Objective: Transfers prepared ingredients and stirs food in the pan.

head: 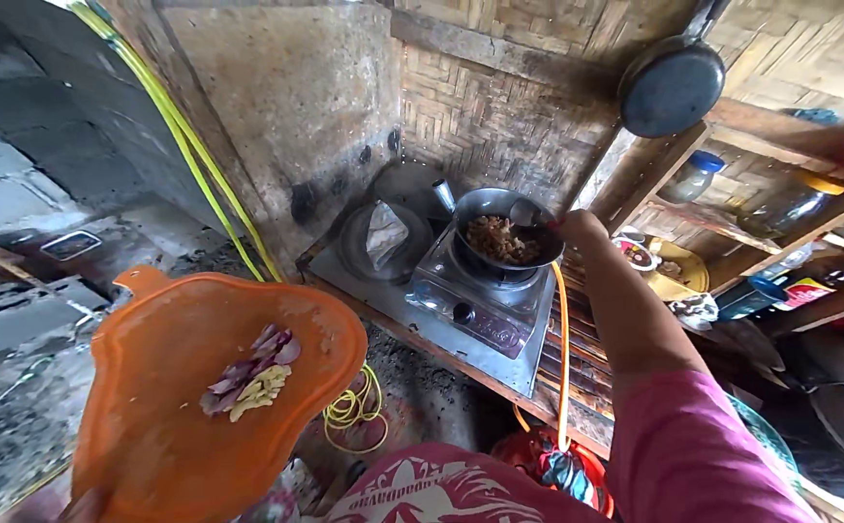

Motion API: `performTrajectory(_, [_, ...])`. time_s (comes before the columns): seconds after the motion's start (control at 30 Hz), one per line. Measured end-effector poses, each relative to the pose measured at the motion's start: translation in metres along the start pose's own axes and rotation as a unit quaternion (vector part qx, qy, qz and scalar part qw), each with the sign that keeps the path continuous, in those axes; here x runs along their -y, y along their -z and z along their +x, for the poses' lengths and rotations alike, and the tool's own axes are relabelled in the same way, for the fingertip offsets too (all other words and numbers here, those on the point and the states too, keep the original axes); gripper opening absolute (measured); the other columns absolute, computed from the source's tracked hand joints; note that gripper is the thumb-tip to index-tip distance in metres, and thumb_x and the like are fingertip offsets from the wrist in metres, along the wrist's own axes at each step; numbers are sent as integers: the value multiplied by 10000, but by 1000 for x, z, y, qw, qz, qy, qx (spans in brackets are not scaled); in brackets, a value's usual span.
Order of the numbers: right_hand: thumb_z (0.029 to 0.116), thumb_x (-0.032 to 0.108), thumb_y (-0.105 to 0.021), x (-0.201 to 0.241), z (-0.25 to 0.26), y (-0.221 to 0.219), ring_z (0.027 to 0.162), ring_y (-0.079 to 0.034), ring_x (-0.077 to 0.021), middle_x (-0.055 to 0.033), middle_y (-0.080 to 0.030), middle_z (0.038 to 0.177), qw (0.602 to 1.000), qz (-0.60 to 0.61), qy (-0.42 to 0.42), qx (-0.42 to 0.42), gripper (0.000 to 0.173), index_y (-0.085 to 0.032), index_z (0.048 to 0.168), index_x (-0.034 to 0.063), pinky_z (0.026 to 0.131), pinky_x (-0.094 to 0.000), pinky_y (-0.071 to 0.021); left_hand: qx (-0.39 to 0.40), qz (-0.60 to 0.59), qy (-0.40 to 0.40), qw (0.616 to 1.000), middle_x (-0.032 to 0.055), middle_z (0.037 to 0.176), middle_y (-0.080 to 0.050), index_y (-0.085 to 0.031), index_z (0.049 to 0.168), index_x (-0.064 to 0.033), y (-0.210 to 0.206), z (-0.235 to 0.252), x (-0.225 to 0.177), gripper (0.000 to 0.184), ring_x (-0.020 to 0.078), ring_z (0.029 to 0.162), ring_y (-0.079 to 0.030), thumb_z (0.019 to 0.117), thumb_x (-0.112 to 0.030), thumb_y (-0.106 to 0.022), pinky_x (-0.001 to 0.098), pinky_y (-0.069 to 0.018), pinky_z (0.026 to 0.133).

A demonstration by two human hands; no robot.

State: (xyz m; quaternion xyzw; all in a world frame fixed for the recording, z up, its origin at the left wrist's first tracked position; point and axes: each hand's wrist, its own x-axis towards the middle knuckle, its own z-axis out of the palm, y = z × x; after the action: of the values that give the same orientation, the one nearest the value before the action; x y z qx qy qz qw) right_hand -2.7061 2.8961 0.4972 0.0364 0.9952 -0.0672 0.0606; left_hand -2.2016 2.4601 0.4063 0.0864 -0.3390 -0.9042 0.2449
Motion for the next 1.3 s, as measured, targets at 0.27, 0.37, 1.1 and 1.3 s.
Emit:
performTrajectory(0.27, [995, 326, -666, 25, 9, -10, 1192, -635, -446, -232, -711, 1189, 980, -26, 199, 15, 314, -753, 1152, 69, 998, -723, -451, -3, 16, -5, 1000, 29, 1073, -763, -734, 1089, -146, 1, -10, 2, 191, 138, 1024, -726, 971, -152, -584, 357, -605, 922])
performTrajectory(0.37, [989, 266, -662, 29, -31, 4, 1193, -644, -427, -176, -704, 1246, 969, -84, 233, -17, 248, -749, 1194, 158, 947, -729, -483, -16, 8, -9, 1000, 46, 1073, -761, -716, 1088, -124, -3, -5, 5, 196, 149, 1024, -728, 989, -148, -549, 364, -610, 921])
performTrajectory(1.1, [940, 23, -618, -9, -129, -3, 1063, -675, -434, -190, -689, 1195, 946, -203, 238, -86, 314, -756, 1183, 167, 861, -662, -529, 32, 13, 62, 997, 28, 1032, -771, -755, 1043, -150, -16, 23, 11, 213, 131, 981, -735, 979, -155, -552, 349, -612, 896])
performTrajectory(1.3, [921, -15, -636, 13, -102, 13, 1102, -653, -494, -238, -669, 1260, 941, -203, 240, -123, 362, -747, 1221, 155, 880, -716, -502, 8, 31, 40, 999, 8, 1060, -761, -734, 1053, -164, -9, 17, 6, 193, 121, 1021, -720, 980, -157, -555, 337, -600, 920])
